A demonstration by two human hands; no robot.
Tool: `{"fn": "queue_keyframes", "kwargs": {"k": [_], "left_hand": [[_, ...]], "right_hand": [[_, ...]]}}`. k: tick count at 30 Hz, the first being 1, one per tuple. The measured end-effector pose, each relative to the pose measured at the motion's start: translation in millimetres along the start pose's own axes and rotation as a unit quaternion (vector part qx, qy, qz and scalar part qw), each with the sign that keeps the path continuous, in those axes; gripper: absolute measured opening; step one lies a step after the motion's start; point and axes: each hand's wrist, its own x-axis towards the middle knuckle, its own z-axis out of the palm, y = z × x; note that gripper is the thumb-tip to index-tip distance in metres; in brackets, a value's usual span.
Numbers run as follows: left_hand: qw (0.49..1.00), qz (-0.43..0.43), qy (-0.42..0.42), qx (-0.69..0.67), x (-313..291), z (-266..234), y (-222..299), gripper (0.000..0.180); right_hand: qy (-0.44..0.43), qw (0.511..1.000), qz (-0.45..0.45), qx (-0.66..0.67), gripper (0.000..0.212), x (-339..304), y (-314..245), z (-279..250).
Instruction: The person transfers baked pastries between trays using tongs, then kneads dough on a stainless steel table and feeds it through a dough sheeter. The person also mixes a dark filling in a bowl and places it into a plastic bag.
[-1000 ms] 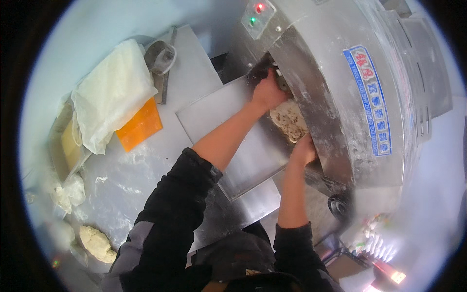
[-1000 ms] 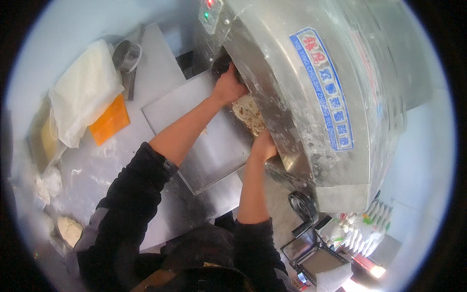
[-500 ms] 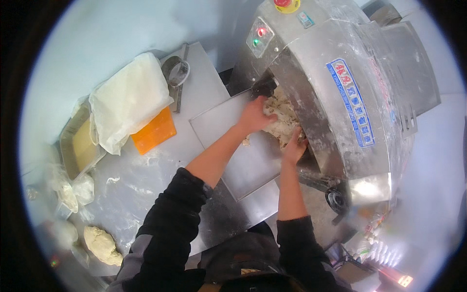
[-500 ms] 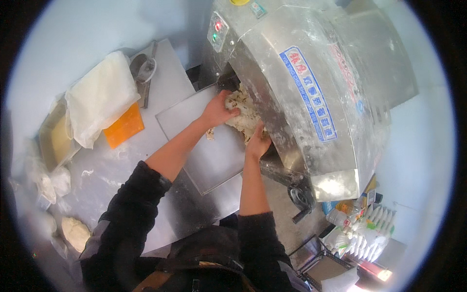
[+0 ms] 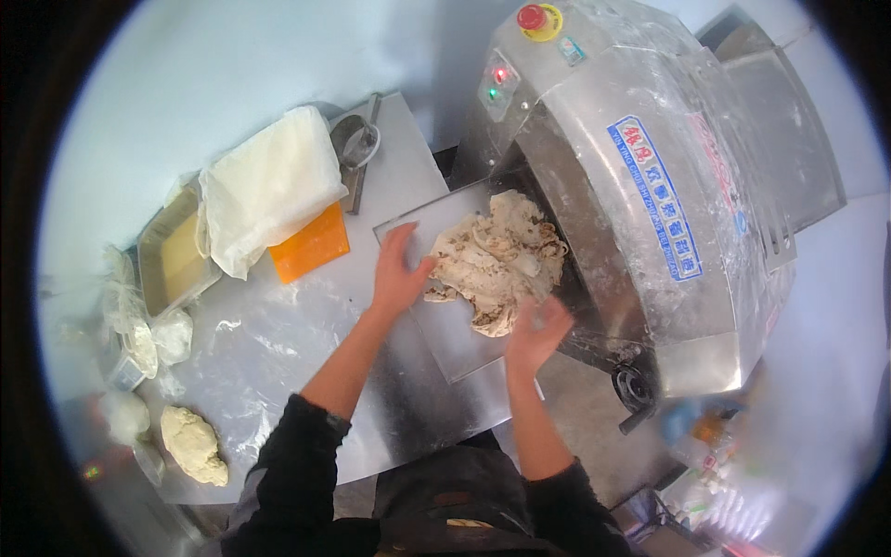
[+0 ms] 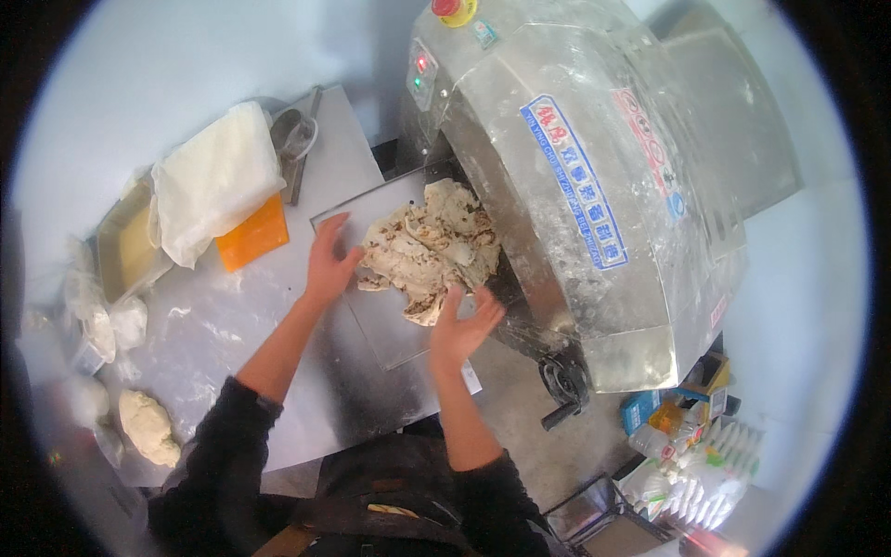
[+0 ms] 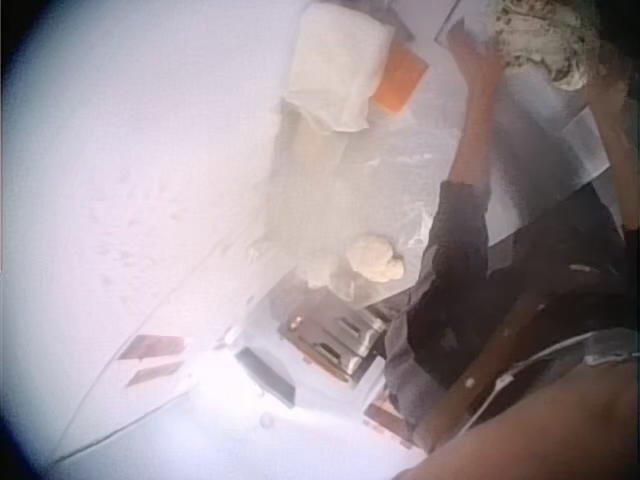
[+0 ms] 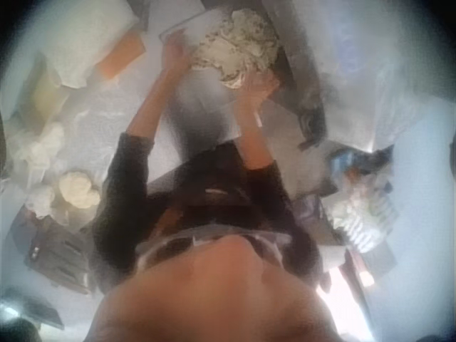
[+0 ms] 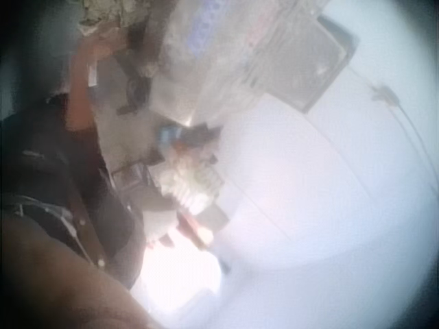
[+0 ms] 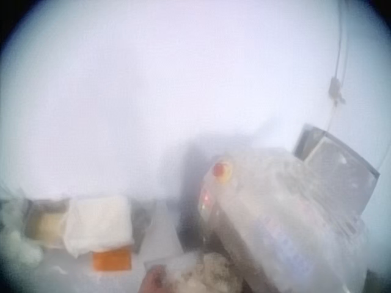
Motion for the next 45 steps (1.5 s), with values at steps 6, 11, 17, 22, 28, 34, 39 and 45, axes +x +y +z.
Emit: {"fn": "queue_keyframes", "kwargs": {"k": [6, 11, 17, 22, 28, 34, 39, 45], "left_hand": [[0.989, -0.107, 0.096, -0.033, -90.4, 51.2, 30.2, 0.095], [0.970, -0.080, 0.206, -0.101, -91.4, 124.4, 43.5, 0.110], [0.928, -0.042, 0.303, -0.213, -63.0, 161.4, 46.2, 0.113], [0.890, -0.025, 0.297, -0.347, -57.6, 161.8, 52.3, 0.110], [0.865, -0.069, 0.234, -0.437, -83.9, 92.0, 54.4, 0.097], [0.855, 0.013, 0.266, -0.446, -173.0, -90.8, 43.9, 0.097], [0.871, -0.082, 0.313, -0.369, -245.5, -228.7, -33.4, 0.096], [0.688, -0.342, 0.238, -0.593, -298.4, -316.4, -143.4, 0.065]], "right_hand": [[-0.139, 0.977, -0.160, 0.006, 0.077, 128.0, -9.7, 13.8], [-0.221, 0.953, -0.197, -0.067, 0.083, 144.4, -15.0, 18.3], [-0.184, 0.927, -0.282, -0.167, 0.083, 149.3, -12.4, 26.1], [-0.271, 0.921, -0.277, -0.044, 0.072, 121.4, 3.5, 31.6], [-0.385, 0.873, 0.003, 0.298, 0.058, 15.5, -17.5, 40.1], [-0.472, 0.802, -0.055, 0.362, 0.072, -162.1, -94.3, 74.8], [-0.487, 0.820, -0.245, 0.175, 0.077, -265.3, -154.4, 131.6], [-0.391, 0.898, -0.204, -0.008, 0.067, -322.9, -132.1, 195.5]]}}
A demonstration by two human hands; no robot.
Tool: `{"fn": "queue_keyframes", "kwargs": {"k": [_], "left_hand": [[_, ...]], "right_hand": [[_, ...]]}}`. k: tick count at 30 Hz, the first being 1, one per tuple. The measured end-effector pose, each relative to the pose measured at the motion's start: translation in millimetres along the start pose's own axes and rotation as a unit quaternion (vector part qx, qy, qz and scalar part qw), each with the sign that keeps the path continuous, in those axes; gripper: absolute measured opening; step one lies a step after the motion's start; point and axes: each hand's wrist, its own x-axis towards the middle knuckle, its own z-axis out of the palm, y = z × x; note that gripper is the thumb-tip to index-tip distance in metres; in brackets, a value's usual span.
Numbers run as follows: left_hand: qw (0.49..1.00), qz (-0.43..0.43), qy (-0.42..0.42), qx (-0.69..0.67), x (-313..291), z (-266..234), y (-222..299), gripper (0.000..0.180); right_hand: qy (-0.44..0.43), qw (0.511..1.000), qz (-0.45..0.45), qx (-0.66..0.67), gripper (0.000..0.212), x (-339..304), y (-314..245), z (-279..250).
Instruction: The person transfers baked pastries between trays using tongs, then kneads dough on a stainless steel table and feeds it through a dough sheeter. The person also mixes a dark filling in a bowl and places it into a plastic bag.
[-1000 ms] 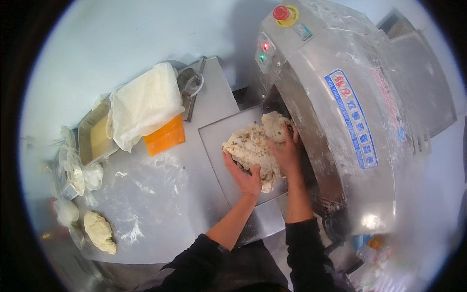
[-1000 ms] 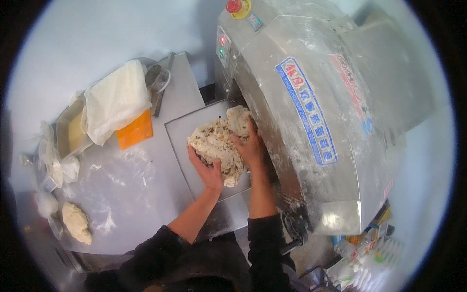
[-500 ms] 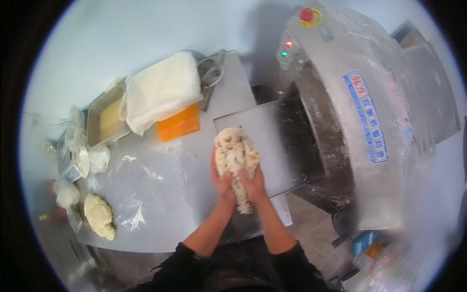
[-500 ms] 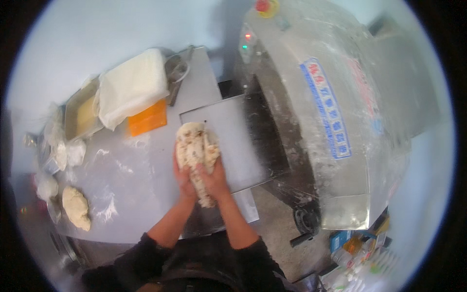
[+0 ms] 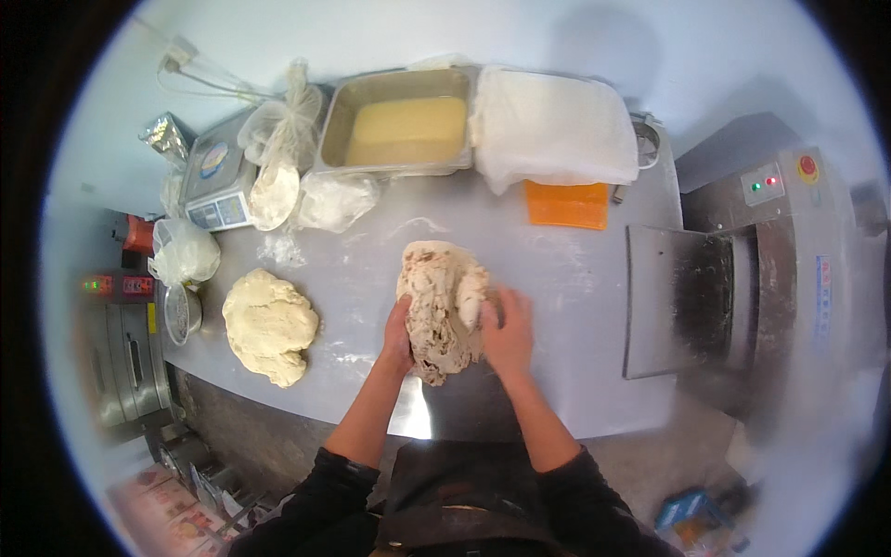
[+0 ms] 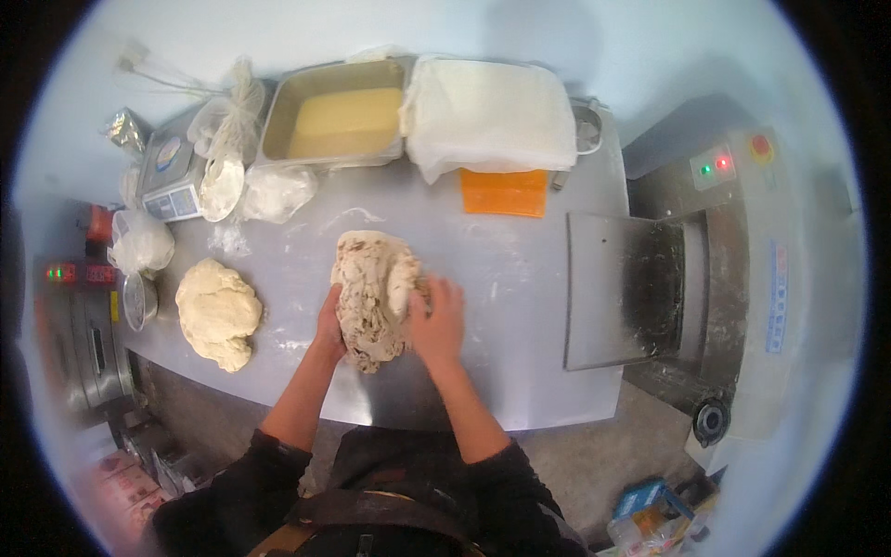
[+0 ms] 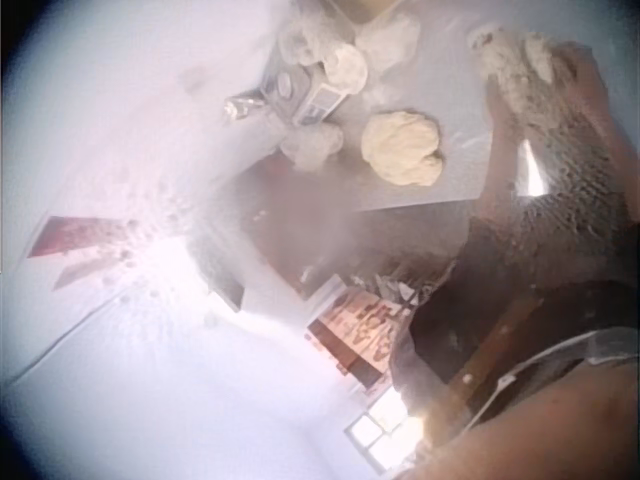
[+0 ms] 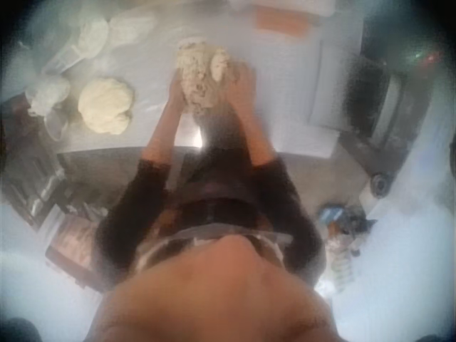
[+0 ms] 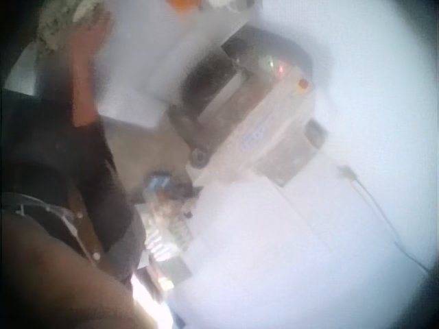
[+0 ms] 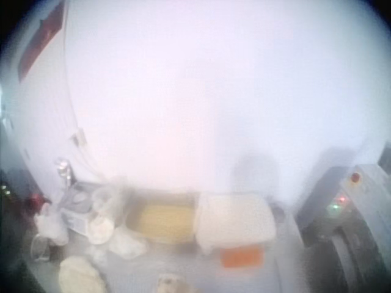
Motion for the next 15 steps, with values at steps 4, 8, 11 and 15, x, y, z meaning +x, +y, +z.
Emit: {"fn": "queue_keyframes", "kwargs": {"k": [4, 8, 11, 15], "left_hand": [[0.977, 0.133, 0.081, 0.148, -6.3, -19.1, 14.8, 0.058], [0.896, 0.306, 0.167, 0.274, -19.3, -21.4, 39.8, 0.069], [0.784, 0.350, 0.253, 0.447, -27.0, -26.8, 66.8, 0.076], [0.766, 0.292, 0.294, 0.491, -29.9, -39.1, 89.4, 0.078]], "right_hand": [[-0.010, 0.996, 0.059, 0.060, 0.083, 3.7, -5.6, 37.8], [-0.020, 0.992, 0.121, -0.007, 0.109, 8.3, -41.1, 76.9], [0.046, 0.983, 0.172, -0.040, 0.110, 13.7, -67.9, 98.9], [0.044, 0.978, 0.157, -0.134, 0.096, 22.0, -80.1, 107.5]]}}
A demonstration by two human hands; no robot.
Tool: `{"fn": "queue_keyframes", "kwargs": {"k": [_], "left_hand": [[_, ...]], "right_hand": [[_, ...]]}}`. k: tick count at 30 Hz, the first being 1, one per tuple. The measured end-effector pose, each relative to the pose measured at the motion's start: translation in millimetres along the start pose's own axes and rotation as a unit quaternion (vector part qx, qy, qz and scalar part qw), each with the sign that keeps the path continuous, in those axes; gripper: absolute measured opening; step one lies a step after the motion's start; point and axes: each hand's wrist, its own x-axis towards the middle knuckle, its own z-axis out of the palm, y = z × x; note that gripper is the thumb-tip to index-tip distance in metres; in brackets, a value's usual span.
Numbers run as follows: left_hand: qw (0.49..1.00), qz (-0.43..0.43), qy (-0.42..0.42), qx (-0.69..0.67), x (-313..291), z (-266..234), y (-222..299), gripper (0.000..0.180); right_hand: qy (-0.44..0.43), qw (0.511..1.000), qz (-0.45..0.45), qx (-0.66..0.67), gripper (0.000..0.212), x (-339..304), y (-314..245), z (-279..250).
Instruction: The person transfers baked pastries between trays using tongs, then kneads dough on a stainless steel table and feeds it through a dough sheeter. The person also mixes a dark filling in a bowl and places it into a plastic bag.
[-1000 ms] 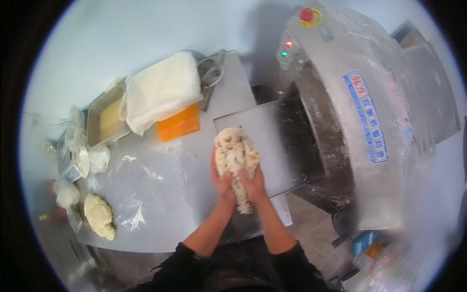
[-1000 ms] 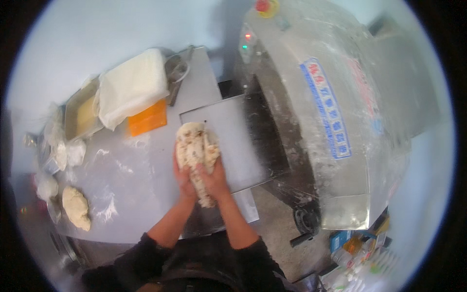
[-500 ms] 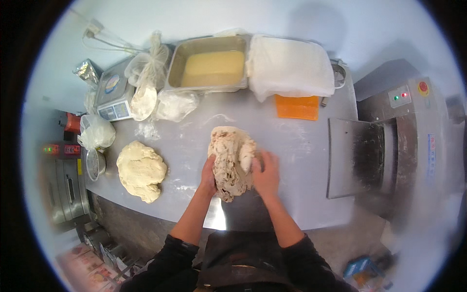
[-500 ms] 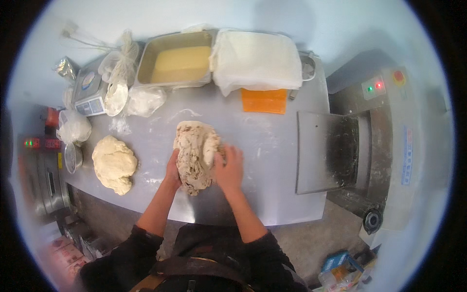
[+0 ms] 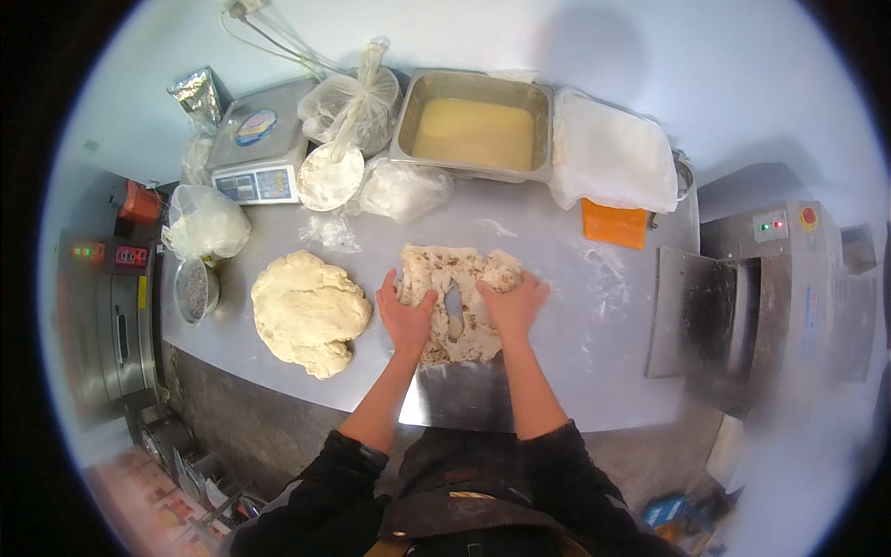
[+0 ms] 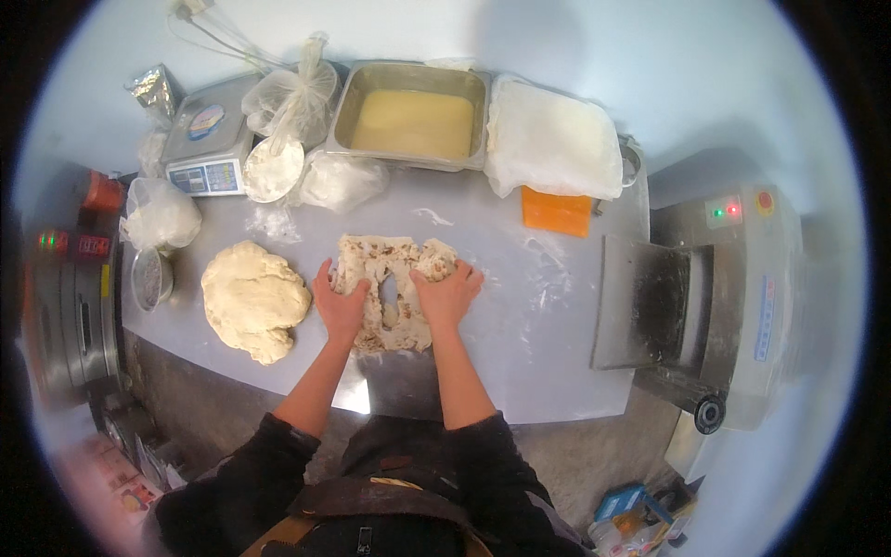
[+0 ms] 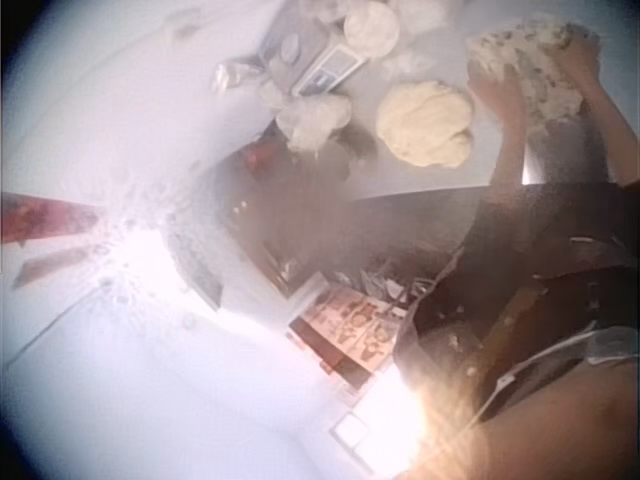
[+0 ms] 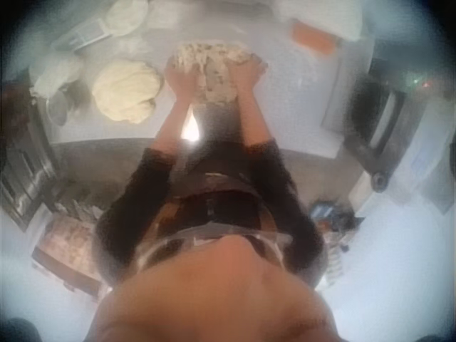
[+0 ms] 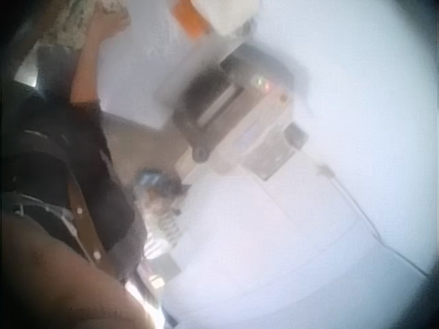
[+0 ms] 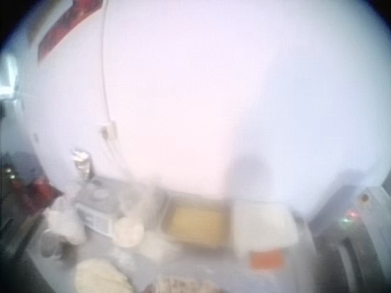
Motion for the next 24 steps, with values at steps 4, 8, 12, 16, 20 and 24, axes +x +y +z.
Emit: {"fn": "queue_keyframes", "kwargs": {"k": [4, 8, 12, 16, 20, 24], "left_hand": [[0.983, -0.122, -0.089, -0.106, 20.8, -3.6, -13.0, 0.079], [0.905, -0.269, -0.213, -0.250, 39.5, -8.7, -18.9, 0.070], [0.980, 0.009, -0.189, -0.057, 26.1, -8.3, -10.1, 0.058], [0.960, 0.093, -0.204, -0.168, -1.0, 8.6, 2.3, 0.050], [0.984, 0.000, -0.158, -0.076, 13.4, 30.9, 10.1, 0.045], [0.952, -0.145, -0.232, -0.135, 29.0, 30.9, 3.0, 0.039]], "right_hand": [[-0.078, 0.990, -0.009, 0.114, 0.086, 7.3, 6.0, 4.1], [-0.057, 0.972, -0.039, 0.225, 0.081, 8.8, 15.9, -2.5], [-0.173, 0.937, -0.028, 0.304, 0.079, 2.2, 22.8, -43.1], [-0.178, 0.912, -0.081, 0.362, 0.077, -12.1, 21.5, -87.3], [-0.145, 0.921, -0.082, 0.352, 0.075, -30.2, 10.2, -93.3], [-0.117, 0.948, -0.153, 0.254, 0.077, -52.4, -28.1, -45.3]]}}
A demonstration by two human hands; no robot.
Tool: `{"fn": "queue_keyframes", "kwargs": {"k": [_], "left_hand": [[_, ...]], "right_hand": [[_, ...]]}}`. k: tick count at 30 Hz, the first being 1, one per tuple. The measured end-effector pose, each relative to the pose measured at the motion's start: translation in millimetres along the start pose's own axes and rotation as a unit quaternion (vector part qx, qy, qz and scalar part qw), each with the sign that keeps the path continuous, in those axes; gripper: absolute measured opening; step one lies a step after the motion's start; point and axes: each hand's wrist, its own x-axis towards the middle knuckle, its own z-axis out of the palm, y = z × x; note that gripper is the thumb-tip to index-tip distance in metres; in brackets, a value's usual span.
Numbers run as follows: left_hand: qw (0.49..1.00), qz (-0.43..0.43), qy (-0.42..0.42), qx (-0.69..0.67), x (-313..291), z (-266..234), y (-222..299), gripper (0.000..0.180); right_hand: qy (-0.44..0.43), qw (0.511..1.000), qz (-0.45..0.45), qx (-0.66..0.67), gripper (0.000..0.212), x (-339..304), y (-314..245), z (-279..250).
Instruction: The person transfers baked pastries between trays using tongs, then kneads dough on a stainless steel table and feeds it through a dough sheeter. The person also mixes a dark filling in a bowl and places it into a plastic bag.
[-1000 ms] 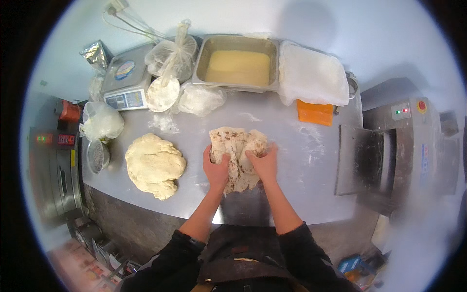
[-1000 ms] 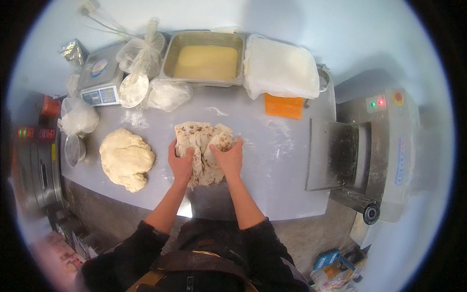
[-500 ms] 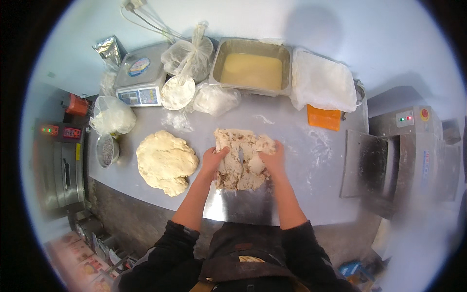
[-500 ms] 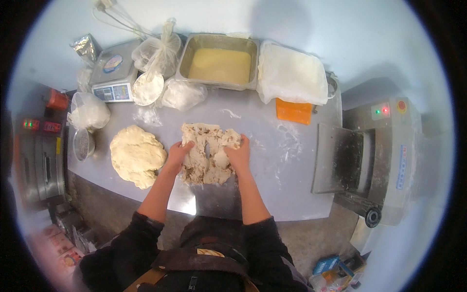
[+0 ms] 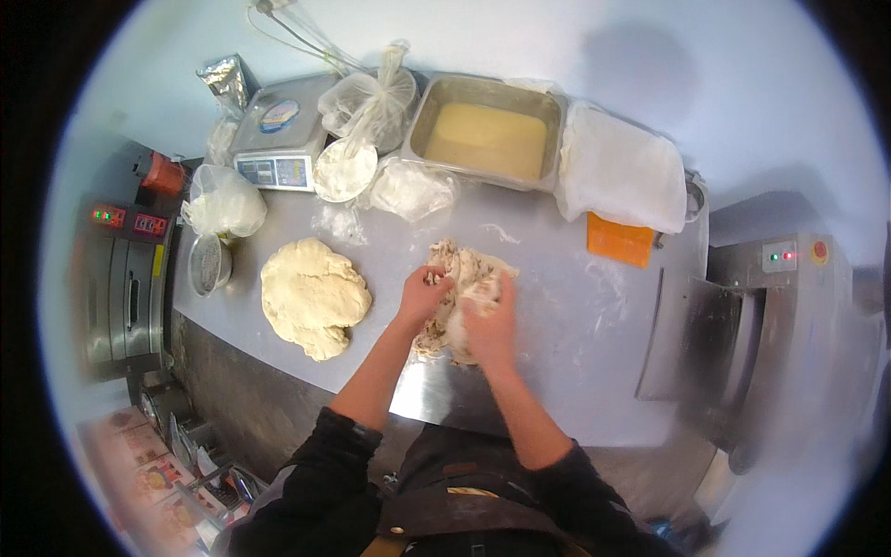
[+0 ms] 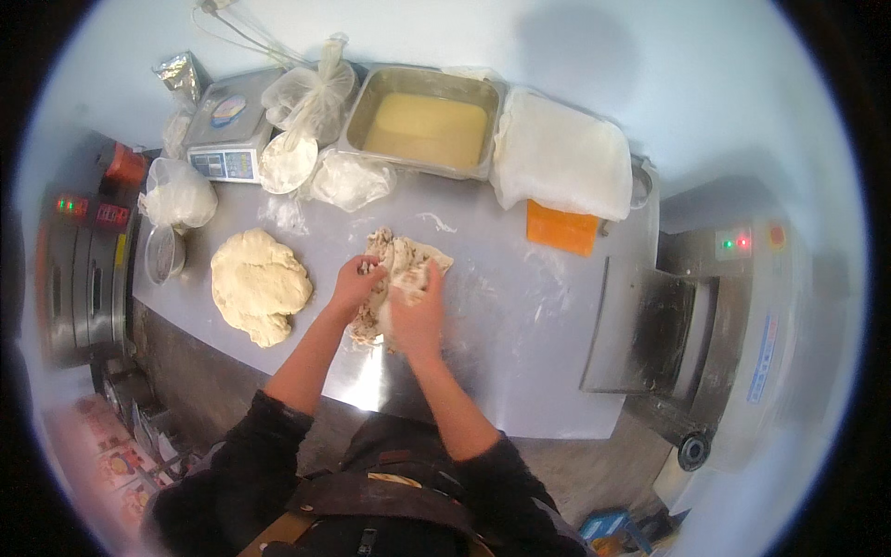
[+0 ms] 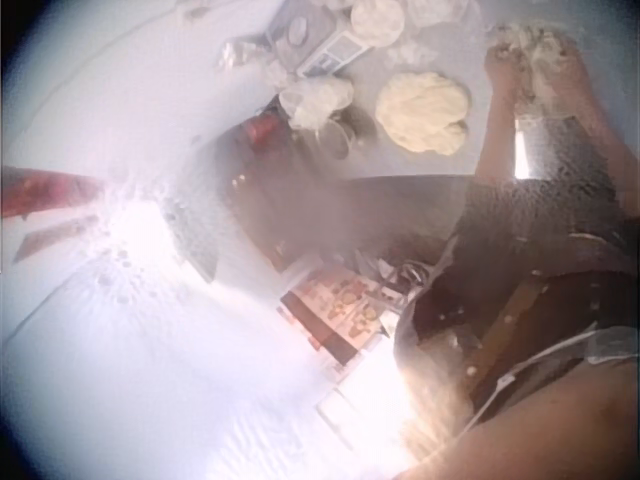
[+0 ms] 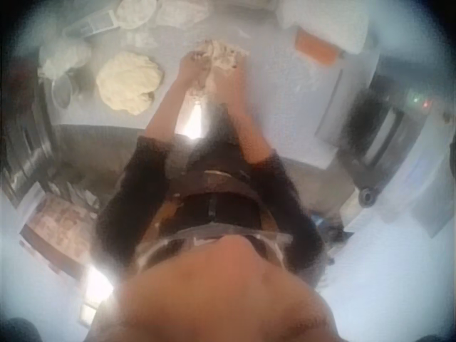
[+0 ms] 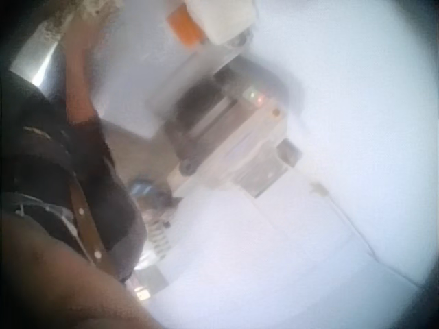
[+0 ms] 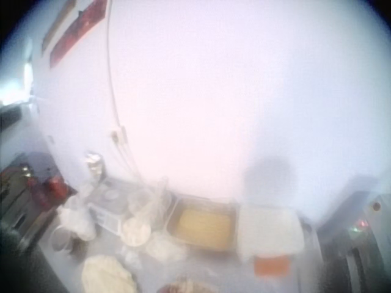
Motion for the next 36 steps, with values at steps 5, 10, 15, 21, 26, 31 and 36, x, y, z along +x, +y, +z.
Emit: {"fn": "queue_keyframes", "kwargs": {"k": [5, 10, 15, 21, 26, 31, 36], "left_hand": [[0.994, -0.063, -0.031, -0.082, -4.7, -23.6, -11.7, 0.039], [0.998, 0.061, 0.014, 0.023, -13.9, -29.9, -19.8, 0.047], [0.984, 0.169, 0.058, 0.015, -46.3, -16.4, -35.9, 0.061], [0.951, 0.239, 0.132, 0.142, -57.2, 10.6, -58.9, 0.072], [0.920, 0.108, 0.202, 0.317, -47.2, 9.8, -54.2, 0.088], [0.918, 0.088, 0.237, 0.306, -78.2, -4.4, -54.1, 0.101], [0.935, 0.105, 0.224, 0.254, -90.4, 17.6, -80.1, 0.099]], "right_hand": [[-0.152, 0.985, 0.018, -0.076, 0.084, 14.5, -9.1, 29.4], [-0.100, 0.945, -0.177, -0.256, 0.076, 34.1, 16.1, 21.4], [-0.114, 0.905, -0.246, -0.327, 0.068, 53.4, 22.9, 66.1], [-0.231, 0.846, -0.331, -0.348, 0.058, 94.2, 26.2, 95.8], [-0.202, 0.844, -0.336, -0.366, 0.051, 110.9, 42.2, 128.4], [-0.234, 0.835, -0.350, -0.355, 0.057, 113.6, 23.5, 119.7], [-0.132, 0.880, -0.226, -0.396, 0.069, 110.7, 31.3, 78.9]]}}
